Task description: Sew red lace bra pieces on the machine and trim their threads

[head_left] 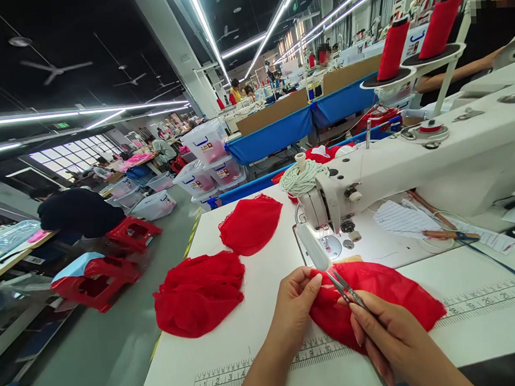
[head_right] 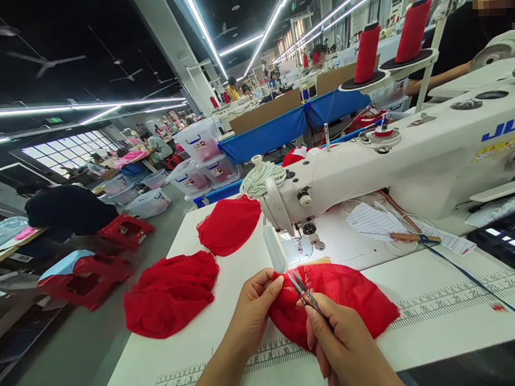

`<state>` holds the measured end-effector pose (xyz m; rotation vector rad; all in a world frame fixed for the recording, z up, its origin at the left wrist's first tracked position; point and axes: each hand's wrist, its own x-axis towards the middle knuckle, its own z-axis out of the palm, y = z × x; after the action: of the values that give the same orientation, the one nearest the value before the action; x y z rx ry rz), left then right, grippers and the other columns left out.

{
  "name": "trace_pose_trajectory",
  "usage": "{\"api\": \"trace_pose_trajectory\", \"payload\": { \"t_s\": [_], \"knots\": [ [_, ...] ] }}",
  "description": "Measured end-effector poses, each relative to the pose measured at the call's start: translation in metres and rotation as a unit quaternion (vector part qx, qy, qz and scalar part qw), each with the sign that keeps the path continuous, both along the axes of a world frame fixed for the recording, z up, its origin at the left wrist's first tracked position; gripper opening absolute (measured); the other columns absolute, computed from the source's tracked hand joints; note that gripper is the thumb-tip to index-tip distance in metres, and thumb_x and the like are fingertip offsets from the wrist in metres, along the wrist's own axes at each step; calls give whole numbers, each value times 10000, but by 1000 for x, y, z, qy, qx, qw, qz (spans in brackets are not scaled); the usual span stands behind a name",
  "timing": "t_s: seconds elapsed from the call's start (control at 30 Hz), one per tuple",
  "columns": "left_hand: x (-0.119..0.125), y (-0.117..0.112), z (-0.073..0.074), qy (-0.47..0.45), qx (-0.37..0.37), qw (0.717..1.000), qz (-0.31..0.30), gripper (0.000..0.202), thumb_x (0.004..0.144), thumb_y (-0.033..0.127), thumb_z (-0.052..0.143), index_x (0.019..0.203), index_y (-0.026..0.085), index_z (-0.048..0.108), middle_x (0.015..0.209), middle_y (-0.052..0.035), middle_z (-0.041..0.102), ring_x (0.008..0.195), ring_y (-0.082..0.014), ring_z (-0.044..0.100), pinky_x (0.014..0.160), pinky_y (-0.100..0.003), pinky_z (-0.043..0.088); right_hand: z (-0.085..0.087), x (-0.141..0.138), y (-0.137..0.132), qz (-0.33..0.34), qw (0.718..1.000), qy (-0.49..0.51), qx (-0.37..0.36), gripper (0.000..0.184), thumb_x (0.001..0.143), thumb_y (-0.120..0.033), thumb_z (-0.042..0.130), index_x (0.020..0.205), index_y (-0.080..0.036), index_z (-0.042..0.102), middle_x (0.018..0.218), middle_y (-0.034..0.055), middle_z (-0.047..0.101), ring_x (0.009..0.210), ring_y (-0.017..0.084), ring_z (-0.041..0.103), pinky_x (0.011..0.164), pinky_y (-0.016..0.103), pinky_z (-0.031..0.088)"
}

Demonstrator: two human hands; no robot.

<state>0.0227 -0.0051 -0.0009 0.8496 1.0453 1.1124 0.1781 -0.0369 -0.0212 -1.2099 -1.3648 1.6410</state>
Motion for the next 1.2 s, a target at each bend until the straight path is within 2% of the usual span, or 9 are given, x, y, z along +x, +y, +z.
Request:
{"api": "trace_pose_trajectory", "payload": {
  "t_s": [0.23, 0.63, 0.83, 1.2],
  "knots": [
    [1, 1, 1, 1, -4, 1000, 0, 278, 717, 390, 761, 694, 155, 615, 585, 34, 601, 526, -58, 480, 557, -163, 385, -1, -2, 1, -2, 1000, 4, -3, 539, 824, -729, 383, 654, -220, 422, 362, -87, 421, 269, 54, 378, 297, 144, 292],
    [1, 0, 1, 17, 13, 1000, -7, 290, 716, 407, 756, 691, 159, 608, 585, 34, 584, 545, -74, 478, 571, -181, 379, -2, 0, 0, -3, 1000, 2, 7, 490, 863, -661, 399, 640, -225, 405, 351, -97, 376, 266, 48, 319, 293, 150, 248],
    [2, 0, 3, 21, 11, 1000, -6, 310, 706, 418, 759, 689, 160, 588, 599, 30, 599, 549, -71, 470, 570, -183, 361, -6, 1, 1, 10, 1000, 3, -2, 490, 866, -662, 384, 652, -221, 406, 363, -96, 380, 271, 46, 329, 297, 145, 259],
    [1, 1, -2, 56, 9, 998, -9, 359, 669, 470, 766, 665, 159, 585, 606, 23, 582, 561, -88, 452, 568, -201, 334, -4, 0, 3, 3, 1000, 26, -4, 545, 823, -733, 384, 650, -218, 422, 350, -101, 364, 266, 43, 316, 296, 140, 269]
  ]
}}
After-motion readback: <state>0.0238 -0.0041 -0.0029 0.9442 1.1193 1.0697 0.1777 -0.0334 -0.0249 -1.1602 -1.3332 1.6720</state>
